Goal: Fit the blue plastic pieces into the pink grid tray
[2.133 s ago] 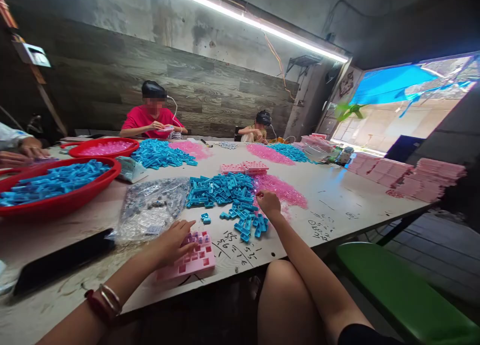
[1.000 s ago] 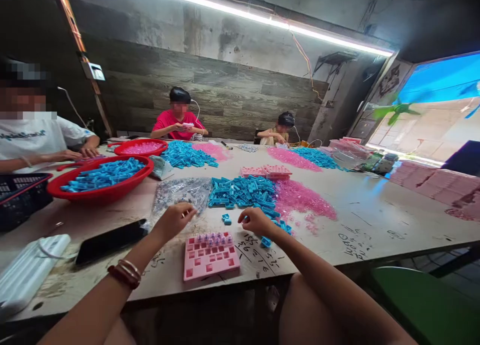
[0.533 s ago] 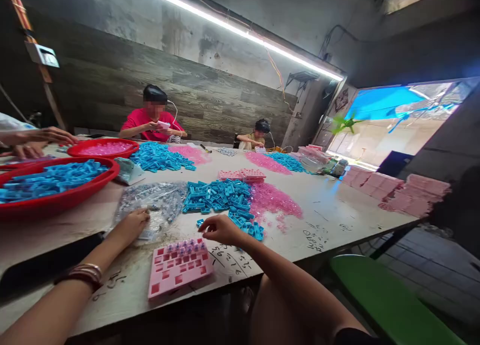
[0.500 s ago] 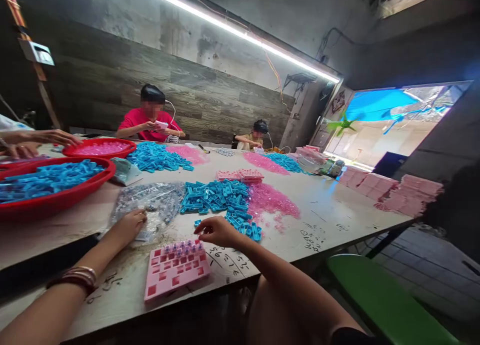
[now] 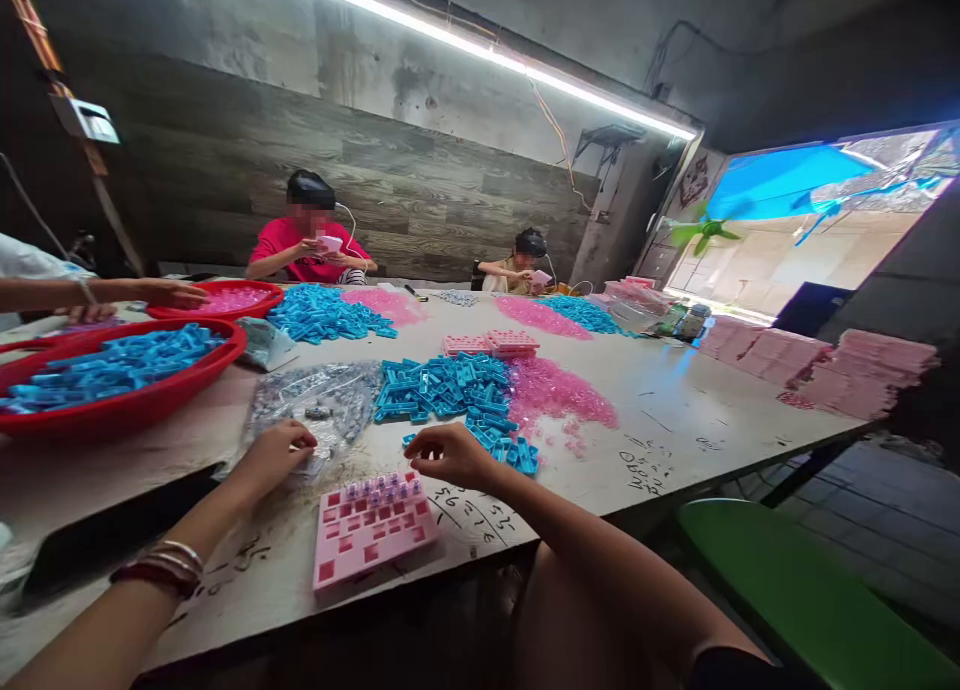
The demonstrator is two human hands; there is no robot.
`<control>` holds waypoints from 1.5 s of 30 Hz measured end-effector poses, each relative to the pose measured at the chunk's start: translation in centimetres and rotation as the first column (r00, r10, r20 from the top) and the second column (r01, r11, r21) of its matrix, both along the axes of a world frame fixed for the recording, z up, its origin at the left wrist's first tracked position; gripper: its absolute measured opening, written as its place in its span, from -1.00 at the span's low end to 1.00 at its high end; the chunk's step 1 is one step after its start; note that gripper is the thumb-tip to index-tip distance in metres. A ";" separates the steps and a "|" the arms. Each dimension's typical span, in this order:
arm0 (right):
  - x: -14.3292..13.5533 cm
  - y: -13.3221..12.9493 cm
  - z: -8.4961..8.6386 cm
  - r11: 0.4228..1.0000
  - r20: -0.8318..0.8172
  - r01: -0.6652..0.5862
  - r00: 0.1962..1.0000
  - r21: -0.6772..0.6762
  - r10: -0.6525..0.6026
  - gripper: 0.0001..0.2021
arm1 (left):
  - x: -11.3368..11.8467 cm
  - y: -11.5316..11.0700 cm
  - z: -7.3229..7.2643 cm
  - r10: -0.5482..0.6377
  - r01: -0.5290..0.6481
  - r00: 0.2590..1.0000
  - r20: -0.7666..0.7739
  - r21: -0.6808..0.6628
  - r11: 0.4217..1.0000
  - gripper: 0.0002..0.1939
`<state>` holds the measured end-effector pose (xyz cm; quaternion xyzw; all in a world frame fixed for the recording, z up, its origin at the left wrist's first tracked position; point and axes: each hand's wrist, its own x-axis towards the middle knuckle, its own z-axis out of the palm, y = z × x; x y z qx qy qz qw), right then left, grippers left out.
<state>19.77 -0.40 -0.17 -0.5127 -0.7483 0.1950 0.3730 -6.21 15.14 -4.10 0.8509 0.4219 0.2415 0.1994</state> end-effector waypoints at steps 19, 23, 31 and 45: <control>-2.1 -1.1 -1.0 0.986 0.129 -0.168 0.978 0.004 0.166 -0.80 | 1.7 -10.7 3.4 -0.219 0.230 0.972 0.080 -0.173 0.958 -0.87; -1.7 -1.0 -1.3 0.984 0.118 -0.177 0.977 0.006 0.175 -0.80 | 2.5 -11.4 3.3 -0.281 0.282 0.959 0.027 -0.057 0.958 -0.83; -1.5 -0.9 -1.2 0.984 0.111 -0.176 0.978 -0.006 0.175 -0.80 | 4.0 -12.5 2.5 -0.311 0.317 0.945 -0.101 0.051 0.947 -0.83; -1.3 -0.5 -2.1 0.983 0.134 -0.182 0.975 0.025 0.177 -0.76 | 4.2 -12.3 1.8 -0.214 0.220 0.973 -0.089 0.067 0.973 -0.82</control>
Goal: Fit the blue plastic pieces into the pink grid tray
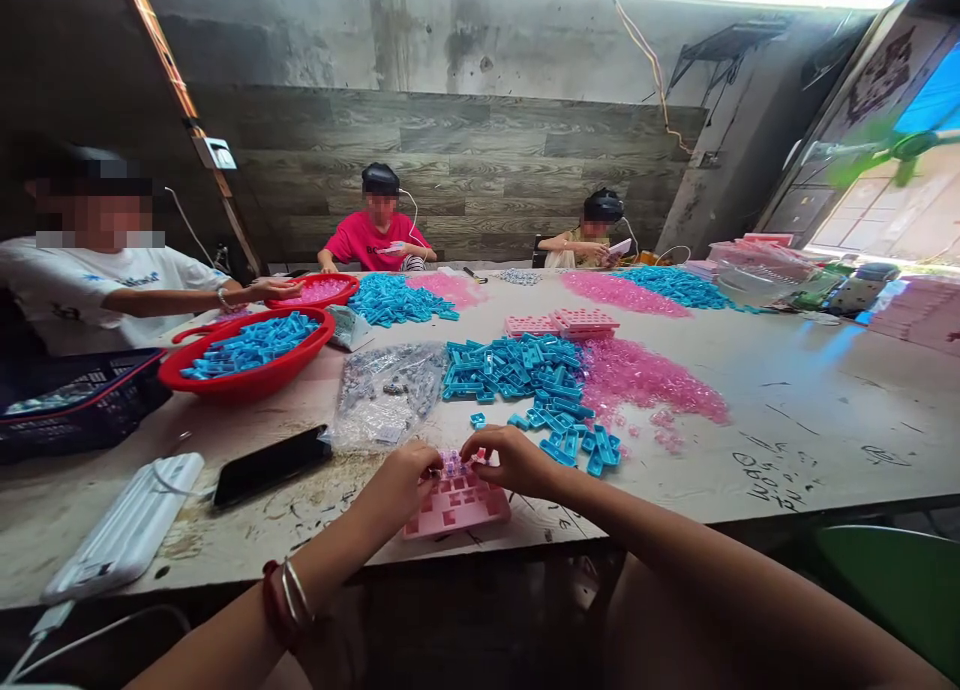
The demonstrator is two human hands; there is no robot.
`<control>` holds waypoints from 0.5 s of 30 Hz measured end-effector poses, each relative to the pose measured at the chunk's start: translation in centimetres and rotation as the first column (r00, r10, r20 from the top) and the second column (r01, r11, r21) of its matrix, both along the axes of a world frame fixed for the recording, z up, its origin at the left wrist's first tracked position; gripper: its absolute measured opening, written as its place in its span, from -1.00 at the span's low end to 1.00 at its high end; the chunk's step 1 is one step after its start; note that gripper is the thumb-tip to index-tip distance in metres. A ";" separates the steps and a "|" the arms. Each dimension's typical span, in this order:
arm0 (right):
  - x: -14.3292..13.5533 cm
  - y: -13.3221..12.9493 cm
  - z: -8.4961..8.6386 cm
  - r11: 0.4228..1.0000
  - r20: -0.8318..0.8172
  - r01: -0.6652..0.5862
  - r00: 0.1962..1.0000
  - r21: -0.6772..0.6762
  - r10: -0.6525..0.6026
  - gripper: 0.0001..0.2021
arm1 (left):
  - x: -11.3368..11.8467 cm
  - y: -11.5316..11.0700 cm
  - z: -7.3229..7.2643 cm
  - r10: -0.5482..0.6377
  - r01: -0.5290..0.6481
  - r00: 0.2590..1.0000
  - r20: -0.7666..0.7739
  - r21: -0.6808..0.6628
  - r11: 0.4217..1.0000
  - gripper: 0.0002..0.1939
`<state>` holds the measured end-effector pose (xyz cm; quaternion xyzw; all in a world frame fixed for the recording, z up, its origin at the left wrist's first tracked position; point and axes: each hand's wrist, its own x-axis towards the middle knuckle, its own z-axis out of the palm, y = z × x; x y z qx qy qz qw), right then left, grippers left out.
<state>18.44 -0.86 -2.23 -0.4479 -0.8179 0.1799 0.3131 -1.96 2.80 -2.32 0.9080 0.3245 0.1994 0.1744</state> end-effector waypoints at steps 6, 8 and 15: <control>0.1 0.1 0.0 1.000 0.015 -0.010 1.000 0.004 0.010 -0.78 | 0.1 0.7 -0.2 -0.038 0.038 0.998 0.049 0.006 0.999 -0.79; 0.1 0.1 0.1 1.000 0.018 -0.012 1.000 0.002 0.012 -0.76 | 0.2 0.7 -0.2 -0.044 0.044 0.998 0.041 0.004 0.999 -0.78; 0.3 0.1 0.2 0.999 0.014 -0.032 0.999 0.006 0.031 -0.75 | 0.4 0.7 0.6 -0.107 0.108 0.994 -0.014 0.040 0.993 -0.75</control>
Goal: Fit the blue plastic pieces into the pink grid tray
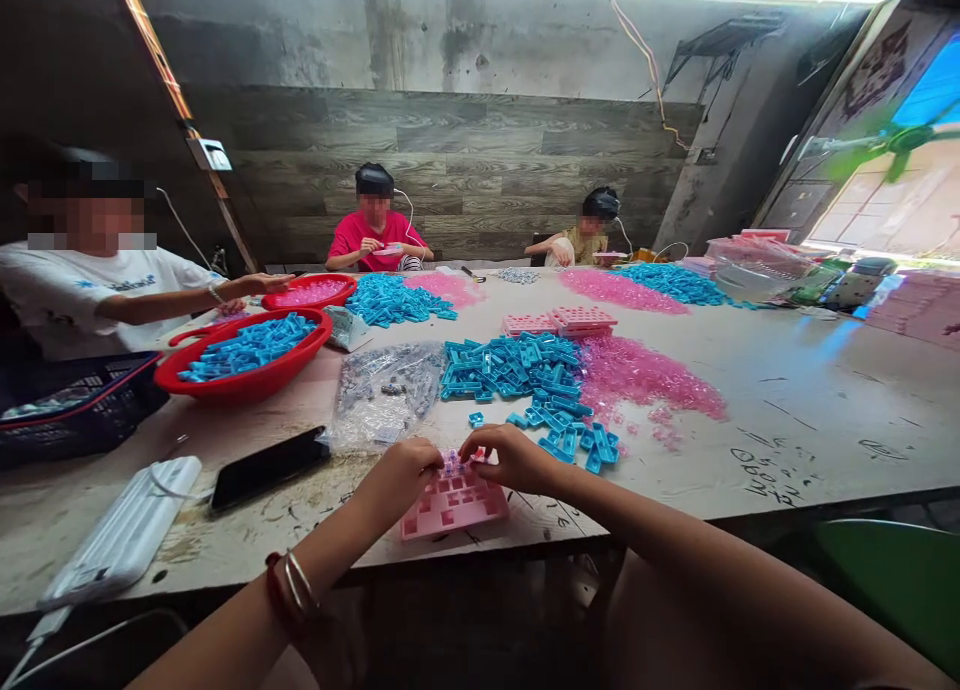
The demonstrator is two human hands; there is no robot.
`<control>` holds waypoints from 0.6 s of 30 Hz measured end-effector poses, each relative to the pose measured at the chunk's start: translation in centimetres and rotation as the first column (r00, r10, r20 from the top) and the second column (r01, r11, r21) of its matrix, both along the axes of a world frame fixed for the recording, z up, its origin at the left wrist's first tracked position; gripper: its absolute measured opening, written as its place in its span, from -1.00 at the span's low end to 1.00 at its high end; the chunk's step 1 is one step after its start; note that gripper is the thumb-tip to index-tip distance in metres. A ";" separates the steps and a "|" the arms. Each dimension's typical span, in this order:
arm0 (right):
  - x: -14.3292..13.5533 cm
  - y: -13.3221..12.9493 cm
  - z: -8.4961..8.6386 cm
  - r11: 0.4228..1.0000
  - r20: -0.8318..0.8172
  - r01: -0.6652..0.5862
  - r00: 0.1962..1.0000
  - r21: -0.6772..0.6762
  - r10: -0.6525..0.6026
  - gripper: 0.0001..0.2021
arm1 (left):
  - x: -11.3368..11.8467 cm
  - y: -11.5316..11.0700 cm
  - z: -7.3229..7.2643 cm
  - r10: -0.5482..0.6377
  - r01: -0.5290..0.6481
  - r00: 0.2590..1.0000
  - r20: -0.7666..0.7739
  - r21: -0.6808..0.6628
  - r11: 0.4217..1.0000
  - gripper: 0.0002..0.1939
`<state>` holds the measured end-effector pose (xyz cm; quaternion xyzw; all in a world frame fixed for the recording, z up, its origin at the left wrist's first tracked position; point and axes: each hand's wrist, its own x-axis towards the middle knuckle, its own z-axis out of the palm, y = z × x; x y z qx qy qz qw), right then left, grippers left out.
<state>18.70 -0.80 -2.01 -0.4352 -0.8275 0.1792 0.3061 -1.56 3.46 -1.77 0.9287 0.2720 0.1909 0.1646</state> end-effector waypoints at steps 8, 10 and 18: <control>0.0 0.1 0.1 1.000 0.021 0.000 1.000 0.014 0.000 -0.72 | -0.2 0.7 -0.1 -0.079 0.083 0.996 -0.034 0.149 0.985 -0.79; 0.0 0.1 0.0 1.000 0.016 -0.002 1.000 0.016 0.002 -0.72 | -0.3 0.9 -0.2 -0.079 0.082 0.997 -0.025 0.150 0.985 -0.80; 0.1 0.0 -0.2 0.999 0.015 -0.008 1.000 0.034 0.008 -0.76 | -0.5 1.4 -0.7 -0.111 0.108 0.994 0.017 0.129 0.986 -0.84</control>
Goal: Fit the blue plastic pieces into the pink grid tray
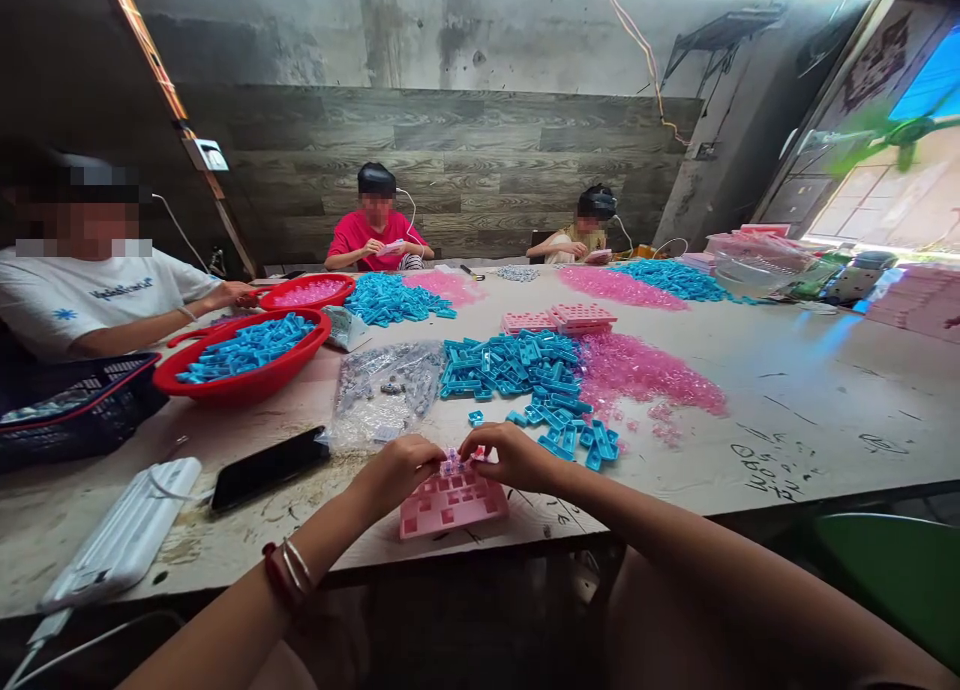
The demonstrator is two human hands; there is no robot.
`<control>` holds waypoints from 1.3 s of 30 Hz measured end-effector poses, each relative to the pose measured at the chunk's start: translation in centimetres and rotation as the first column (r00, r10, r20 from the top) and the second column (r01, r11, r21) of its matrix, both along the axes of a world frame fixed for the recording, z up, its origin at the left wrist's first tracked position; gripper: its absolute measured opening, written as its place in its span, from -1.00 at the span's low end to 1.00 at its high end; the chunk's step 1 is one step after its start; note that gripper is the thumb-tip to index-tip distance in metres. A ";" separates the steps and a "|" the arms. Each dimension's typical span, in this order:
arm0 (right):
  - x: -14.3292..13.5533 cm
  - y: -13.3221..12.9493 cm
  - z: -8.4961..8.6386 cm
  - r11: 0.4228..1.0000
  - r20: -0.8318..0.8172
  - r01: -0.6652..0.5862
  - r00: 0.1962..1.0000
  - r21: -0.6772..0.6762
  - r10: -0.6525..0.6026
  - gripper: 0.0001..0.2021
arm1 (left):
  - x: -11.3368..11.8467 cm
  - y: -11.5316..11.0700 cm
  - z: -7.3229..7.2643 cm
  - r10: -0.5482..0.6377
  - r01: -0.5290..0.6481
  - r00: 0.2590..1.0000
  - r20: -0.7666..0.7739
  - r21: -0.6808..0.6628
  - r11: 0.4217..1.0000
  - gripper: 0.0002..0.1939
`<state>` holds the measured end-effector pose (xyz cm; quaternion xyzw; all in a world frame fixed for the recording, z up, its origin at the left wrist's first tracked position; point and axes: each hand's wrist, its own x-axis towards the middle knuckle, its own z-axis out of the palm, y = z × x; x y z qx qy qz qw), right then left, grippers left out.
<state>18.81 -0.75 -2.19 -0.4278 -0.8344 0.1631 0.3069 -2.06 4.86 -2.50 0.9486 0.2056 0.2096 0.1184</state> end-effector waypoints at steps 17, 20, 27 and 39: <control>0.2 0.2 -0.2 1.000 -0.030 -0.008 1.000 0.024 0.009 -0.76 | -0.8 0.4 -0.6 0.016 -0.008 0.995 0.100 -0.080 0.997 -0.86; 0.4 0.2 -0.1 0.999 -0.012 0.013 1.000 0.036 -0.013 -0.79 | -1.2 0.7 -0.3 -0.018 0.027 0.996 0.084 -0.116 0.993 -0.70; -0.1 -0.3 0.3 0.995 -0.095 0.095 0.991 0.034 -0.091 -0.82 | -1.5 0.5 -0.6 0.047 -0.055 0.998 -0.035 -0.285 0.957 -0.60; -2.9 -0.8 -1.4 0.979 -0.110 0.105 0.990 0.174 -0.087 -0.86 | 0.1 -1.1 0.0 0.071 -0.078 0.997 -0.033 -0.315 0.946 -0.72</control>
